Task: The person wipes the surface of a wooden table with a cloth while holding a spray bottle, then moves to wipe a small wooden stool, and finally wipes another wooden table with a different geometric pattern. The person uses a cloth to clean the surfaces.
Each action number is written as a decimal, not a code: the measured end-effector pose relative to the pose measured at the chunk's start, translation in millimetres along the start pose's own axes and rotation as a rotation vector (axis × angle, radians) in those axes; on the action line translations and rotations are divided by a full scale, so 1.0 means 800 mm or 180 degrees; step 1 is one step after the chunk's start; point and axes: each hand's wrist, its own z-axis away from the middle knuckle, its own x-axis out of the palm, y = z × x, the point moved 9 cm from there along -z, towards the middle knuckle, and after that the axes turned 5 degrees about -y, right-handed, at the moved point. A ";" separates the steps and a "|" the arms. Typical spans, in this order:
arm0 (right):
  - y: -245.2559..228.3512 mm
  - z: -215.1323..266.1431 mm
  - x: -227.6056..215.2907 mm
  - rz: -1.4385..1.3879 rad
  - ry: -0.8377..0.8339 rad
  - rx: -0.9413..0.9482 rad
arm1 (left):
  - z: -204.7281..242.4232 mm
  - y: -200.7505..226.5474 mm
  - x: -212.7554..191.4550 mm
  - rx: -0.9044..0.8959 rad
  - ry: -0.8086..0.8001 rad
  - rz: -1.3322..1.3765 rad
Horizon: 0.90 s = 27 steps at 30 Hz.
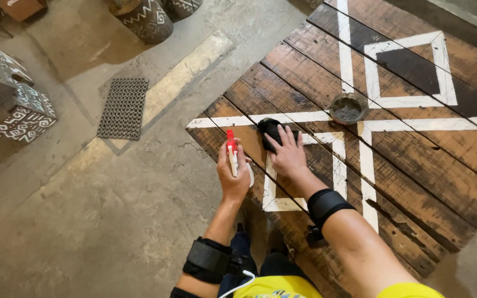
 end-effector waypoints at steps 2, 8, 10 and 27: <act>0.008 -0.004 -0.006 0.0025 0.0030 0.0045 | 0.005 -0.007 -0.001 0.0053 0.0013 -0.0001; -0.045 0.034 0.008 -0.0101 0.0187 -0.0639 | 0.011 0.000 -0.019 0.0314 0.0300 -0.0114; -0.054 0.044 0.009 -0.0128 0.0219 -0.0768 | 0.013 0.006 -0.029 0.0278 0.0367 -0.0090; -0.065 0.092 0.036 0.0072 -0.0360 -0.0742 | 0.027 0.028 -0.044 0.0205 -0.0089 0.0018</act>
